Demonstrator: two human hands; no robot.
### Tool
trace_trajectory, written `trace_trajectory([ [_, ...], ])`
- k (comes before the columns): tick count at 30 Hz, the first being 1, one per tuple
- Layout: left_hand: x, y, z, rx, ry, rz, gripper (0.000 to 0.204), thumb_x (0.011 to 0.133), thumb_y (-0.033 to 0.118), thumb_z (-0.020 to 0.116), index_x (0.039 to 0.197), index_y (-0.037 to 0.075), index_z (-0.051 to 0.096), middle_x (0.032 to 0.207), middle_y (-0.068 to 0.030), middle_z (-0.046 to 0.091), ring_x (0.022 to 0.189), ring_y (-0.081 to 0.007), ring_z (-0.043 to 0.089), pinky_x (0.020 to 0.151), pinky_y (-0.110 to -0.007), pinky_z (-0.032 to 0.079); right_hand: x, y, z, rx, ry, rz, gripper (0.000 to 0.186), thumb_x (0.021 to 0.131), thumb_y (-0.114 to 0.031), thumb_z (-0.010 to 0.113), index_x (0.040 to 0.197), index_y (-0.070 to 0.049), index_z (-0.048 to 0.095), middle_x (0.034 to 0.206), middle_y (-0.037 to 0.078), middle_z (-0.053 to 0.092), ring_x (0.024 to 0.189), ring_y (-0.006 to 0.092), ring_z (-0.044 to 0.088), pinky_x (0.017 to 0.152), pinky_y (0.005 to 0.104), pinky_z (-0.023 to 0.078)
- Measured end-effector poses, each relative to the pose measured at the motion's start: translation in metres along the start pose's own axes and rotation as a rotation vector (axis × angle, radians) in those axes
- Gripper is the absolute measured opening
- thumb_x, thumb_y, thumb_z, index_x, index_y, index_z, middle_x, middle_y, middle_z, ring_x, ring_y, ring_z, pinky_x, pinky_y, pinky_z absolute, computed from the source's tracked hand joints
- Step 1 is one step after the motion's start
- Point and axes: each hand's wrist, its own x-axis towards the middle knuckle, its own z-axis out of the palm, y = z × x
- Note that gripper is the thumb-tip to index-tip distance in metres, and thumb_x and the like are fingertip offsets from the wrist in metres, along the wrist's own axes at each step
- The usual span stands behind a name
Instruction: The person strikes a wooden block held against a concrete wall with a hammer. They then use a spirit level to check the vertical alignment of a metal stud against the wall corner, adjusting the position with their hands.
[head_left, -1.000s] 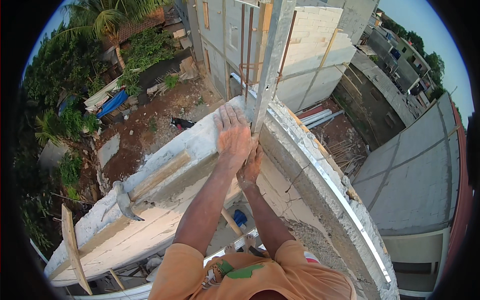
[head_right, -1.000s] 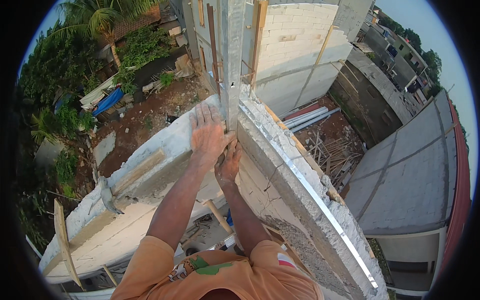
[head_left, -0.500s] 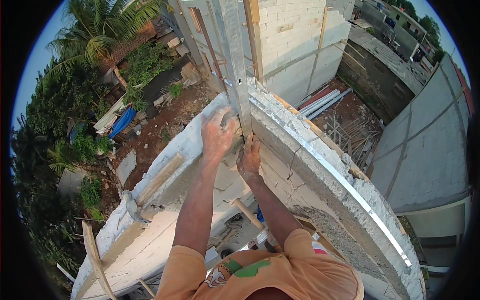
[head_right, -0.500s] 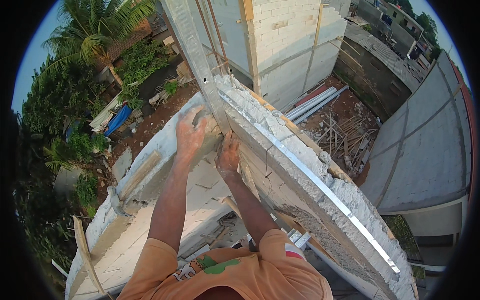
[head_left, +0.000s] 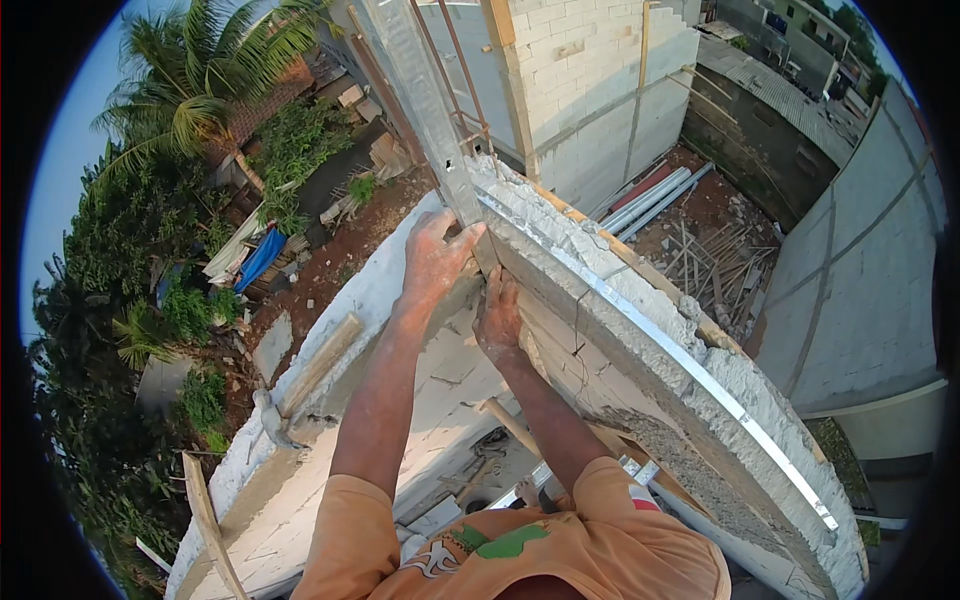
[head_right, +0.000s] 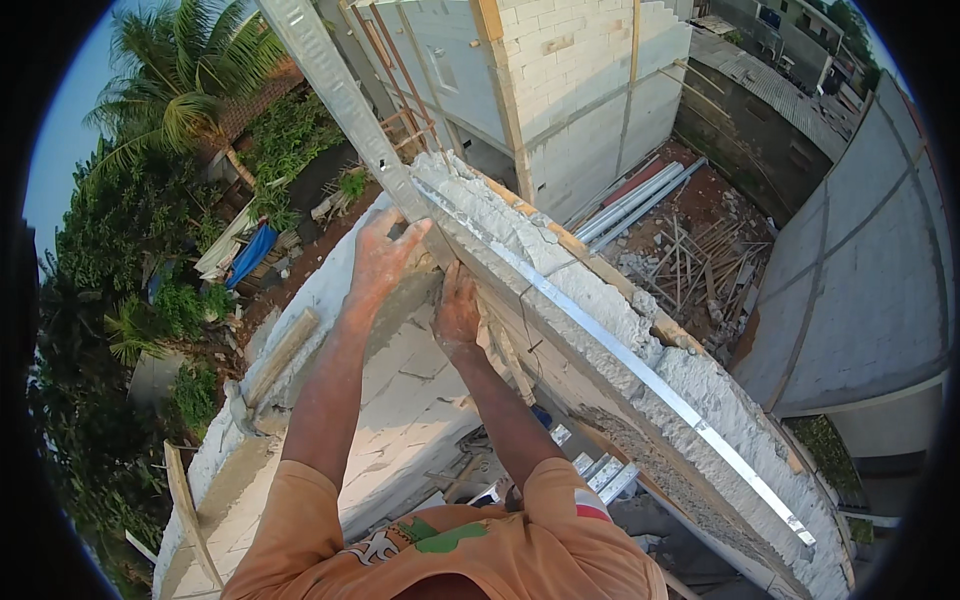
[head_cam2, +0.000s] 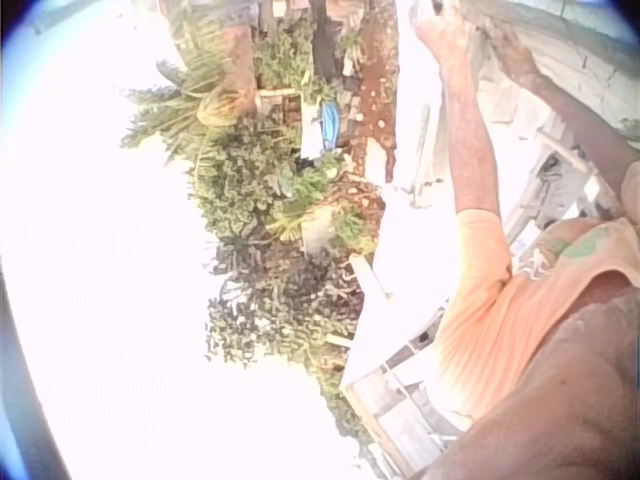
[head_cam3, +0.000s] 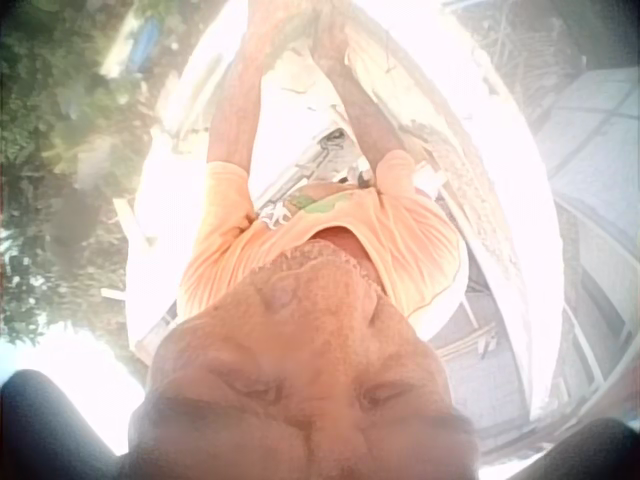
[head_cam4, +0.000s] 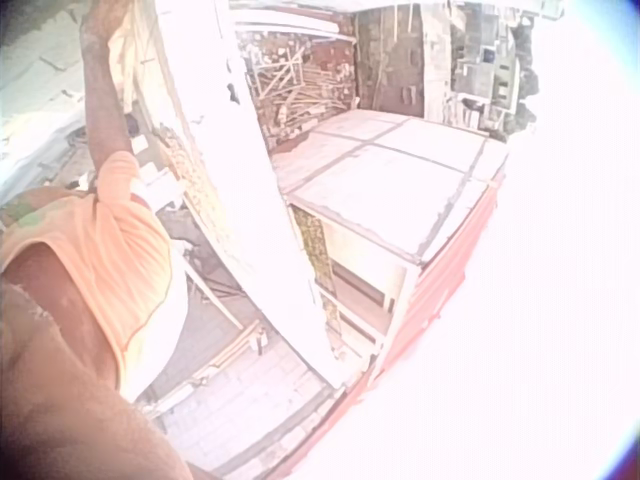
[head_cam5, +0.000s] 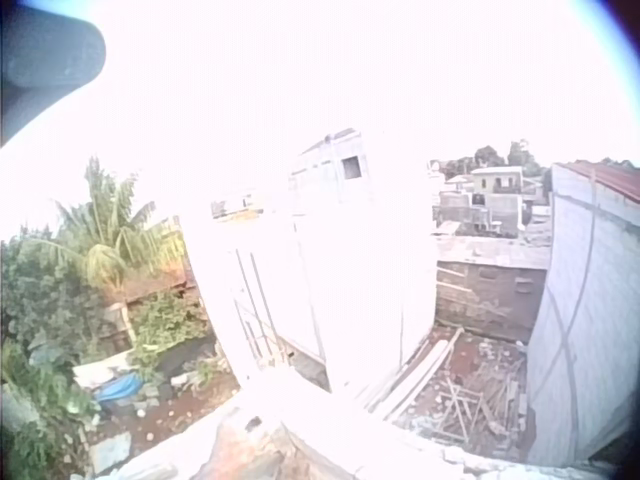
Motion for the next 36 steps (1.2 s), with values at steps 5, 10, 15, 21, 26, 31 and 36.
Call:
trace_trajectory([
  [5,-0.001,0.001,0.002,-0.160,0.064,-0.007,0.027,0.085,0.022,0.074,0.097,-0.001,0.070,0.084,-0.0140,0.062,0.077,-0.0260,0.060,0.072,-0.039,0.048,-0.002,0.006,-0.005,-0.003,0.029,-0.010,0.113,0.066,-0.001,0.078,0.156,-0.003,0.010,0.147,0.029,0.030,0.133,0.0506,0.037,0.101,0.0495,0.048],
  [10,-0.009,-0.008,-0.006,-0.255,0.089,-0.007,0.023,0.085,0.017,0.073,0.097,-0.002,0.070,0.084,-0.0128,0.063,0.076,-0.0237,0.060,0.071,-0.036,0.048,-0.013,-0.005,-0.012,0.049,-0.143,0.116,0.116,0.066,-0.002,0.079,0.157,-0.006,0.007,0.142,0.031,0.032,0.130,0.0524,0.040,0.098,0.0513,0.049],
  [15,-0.007,-0.011,-0.006,-0.246,0.096,0.019,0.021,0.084,0.015,0.072,0.097,-0.002,0.069,0.086,-0.0123,0.064,0.076,-0.0216,0.060,0.071,-0.035,0.048,-0.014,-0.015,-0.016,0.068,-0.116,0.126,0.085,0.083,-0.004,0.063,0.154,-0.001,0.018,0.141,0.029,0.036,0.123,0.0495,0.044,0.090,0.0484,0.051],
  [21,-0.005,-0.007,0.001,-0.252,0.112,0.024,0.024,0.084,0.013,0.072,0.102,-0.002,0.068,0.087,-0.0119,0.064,0.076,-0.0190,0.059,0.072,-0.034,0.048,-0.009,-0.005,-0.008,0.150,0.061,-0.066,0.079,0.086,-0.003,0.060,0.154,0.000,0.019,0.145,0.032,0.032,0.125,0.0490,0.044,0.093,0.0458,0.050],
  [26,-0.008,-0.011,0.002,-0.318,0.126,-0.053,0.024,0.084,0.013,0.072,0.102,-0.002,0.067,0.088,-0.0107,0.065,0.075,-0.0162,0.059,0.069,-0.032,0.048,-0.010,-0.004,-0.003,0.143,0.089,-0.086,0.076,0.088,-0.005,0.060,0.153,0.000,0.020,0.145,0.031,0.033,0.125,0.0474,0.045,0.094,0.0456,0.049],
  [31,-0.005,0.000,0.011,-0.343,0.115,-0.047,0.024,0.083,0.013,0.072,0.102,-0.001,0.068,0.087,-0.0103,0.066,0.076,-0.0162,0.061,0.070,-0.032,0.049,-0.004,0.031,0.026,0.651,-0.095,0.278,0.096,0.076,-0.003,0.073,0.155,-0.004,0.019,0.148,0.026,0.034,0.131,0.0428,0.043,0.089,0.0430,0.054],
  [36,-0.010,-0.010,-0.005,-0.266,0.120,-0.061,0.026,0.083,0.015,0.072,0.103,-0.001,0.068,0.089,-0.0124,0.067,0.078,-0.0190,0.063,0.073,-0.034,0.050,-0.001,-0.003,0.003,0.231,0.206,-0.058,0.068,0.092,-0.002,0.060,0.152,-0.004,0.029,0.140,0.026,0.045,0.126,0.0422,0.049,0.096,0.0447,0.049],
])
